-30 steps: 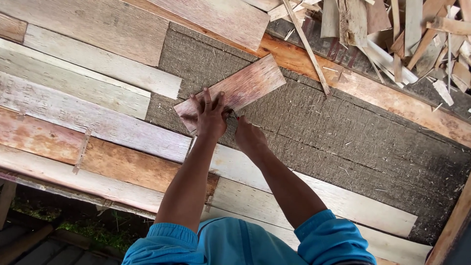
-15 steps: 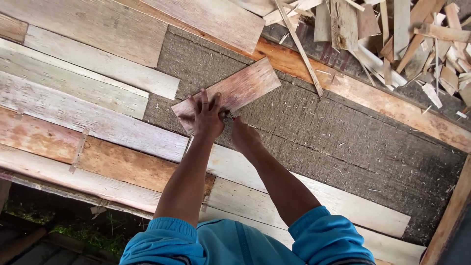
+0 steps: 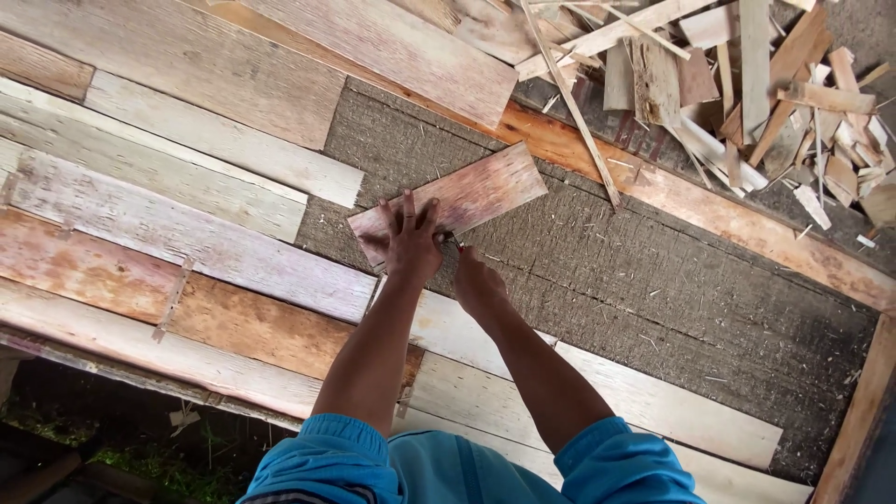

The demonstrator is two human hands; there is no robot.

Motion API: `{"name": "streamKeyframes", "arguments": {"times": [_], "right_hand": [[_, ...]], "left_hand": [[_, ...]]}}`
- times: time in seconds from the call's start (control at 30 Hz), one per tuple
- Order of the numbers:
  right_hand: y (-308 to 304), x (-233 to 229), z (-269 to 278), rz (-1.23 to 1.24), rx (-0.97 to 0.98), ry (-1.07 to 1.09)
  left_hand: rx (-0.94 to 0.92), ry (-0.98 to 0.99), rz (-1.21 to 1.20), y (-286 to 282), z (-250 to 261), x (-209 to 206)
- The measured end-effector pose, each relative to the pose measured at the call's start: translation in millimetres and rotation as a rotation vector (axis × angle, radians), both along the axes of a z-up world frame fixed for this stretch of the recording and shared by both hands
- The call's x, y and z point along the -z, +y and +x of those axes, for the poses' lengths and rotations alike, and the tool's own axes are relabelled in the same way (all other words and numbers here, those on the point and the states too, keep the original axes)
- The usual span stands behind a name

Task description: The person uses a red utility knife to scrape the surface of several wooden planks on a workbench. They repeatedly lift, reposition, and scrape different planks, generating wood shavings and debris.

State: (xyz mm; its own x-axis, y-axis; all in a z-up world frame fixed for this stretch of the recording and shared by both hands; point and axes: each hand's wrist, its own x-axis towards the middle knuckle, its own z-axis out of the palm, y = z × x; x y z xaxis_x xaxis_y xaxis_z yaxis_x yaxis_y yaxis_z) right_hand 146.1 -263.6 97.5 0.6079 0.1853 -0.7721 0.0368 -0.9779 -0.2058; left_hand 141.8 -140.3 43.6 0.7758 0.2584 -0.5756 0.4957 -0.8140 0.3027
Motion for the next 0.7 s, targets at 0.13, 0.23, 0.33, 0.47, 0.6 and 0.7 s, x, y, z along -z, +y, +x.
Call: {"name": "streamKeyframes", "arguments": {"times": [0.13, 0.23, 0.33, 0.47, 0.6, 0.7], "right_hand": [[-0.7, 8.0, -1.5, -0.001, 0.032, 0.015], [1.3, 3.0, -1.0, 0.002, 0.025, -0.005], [1.3, 3.0, -0.7, -0.006, 0.01, -0.006], [1.8, 14.5, -8.2, 0.0, 0.051, -0.013], [0.1, 13.3, -17.3, 0.002, 0.07, 0.005], [-3.8, 32.7, -21.3, 0.006, 0.095, 0.016]], "left_hand": [[0.01, 0.014, 0.014, 1.7, 0.0, -2.4], [0.028, 0.019, -0.008, 4.6, 2.5, -3.5], [0.042, 0.005, 0.013, 3.7, 4.1, -1.8], [0.052, 0.019, -0.001, 7.6, 0.7, -11.9], [0.136, -0.01, 0.046, 8.8, -2.7, -8.6], [0.199, -0.031, 0.003, 15.1, -1.5, 37.8]]}}
